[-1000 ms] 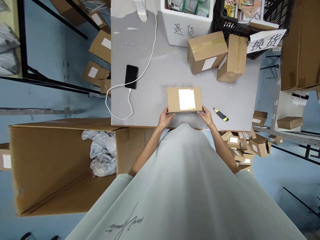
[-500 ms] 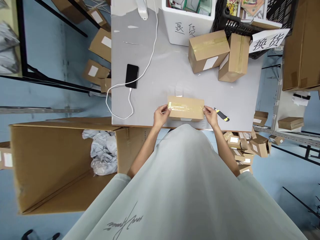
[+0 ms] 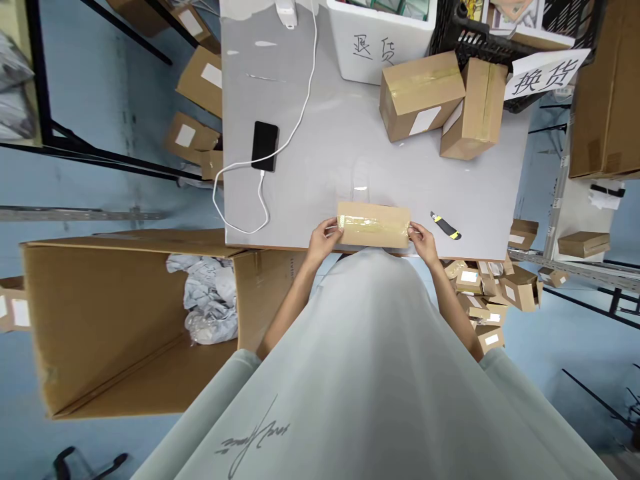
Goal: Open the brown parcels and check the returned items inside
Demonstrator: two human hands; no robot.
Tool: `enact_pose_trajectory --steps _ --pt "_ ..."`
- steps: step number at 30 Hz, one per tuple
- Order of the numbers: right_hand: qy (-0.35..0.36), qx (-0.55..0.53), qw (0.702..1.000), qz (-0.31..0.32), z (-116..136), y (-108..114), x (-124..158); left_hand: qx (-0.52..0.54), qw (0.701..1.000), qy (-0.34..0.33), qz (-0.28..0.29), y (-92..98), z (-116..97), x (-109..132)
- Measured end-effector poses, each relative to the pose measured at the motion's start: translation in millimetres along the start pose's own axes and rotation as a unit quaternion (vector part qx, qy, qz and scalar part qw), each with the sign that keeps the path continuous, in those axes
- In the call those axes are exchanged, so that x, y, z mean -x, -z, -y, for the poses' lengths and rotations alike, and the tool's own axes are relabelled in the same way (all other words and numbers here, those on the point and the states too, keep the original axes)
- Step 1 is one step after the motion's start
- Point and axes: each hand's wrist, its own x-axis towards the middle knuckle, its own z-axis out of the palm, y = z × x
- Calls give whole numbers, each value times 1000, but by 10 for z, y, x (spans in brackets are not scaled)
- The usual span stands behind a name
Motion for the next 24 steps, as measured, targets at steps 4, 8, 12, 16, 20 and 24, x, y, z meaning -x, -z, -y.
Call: enact_pose_trajectory --steps 4,8,12,16,20,24 --pt "-6 -12 999 53 -159 16 139 -5 997 10 82 92 98 97" --pt "-3 -22 995 94 -212 -32 229 -25 991 3 133 92 180 127" --pt "9 -27 997 69 -76 -81 208 -34 996 -34 72 81 168 65" --pt "53 -10 996 64 165 -27 29 -35 996 -80 25 132 56 -116" --pt "70 42 996 31 295 -6 -284 -31 996 -82 23 144 -40 -385" --pt "66 59 996 -4 286 -75 -626 -37 996 -76 -6 12 -90 -657"
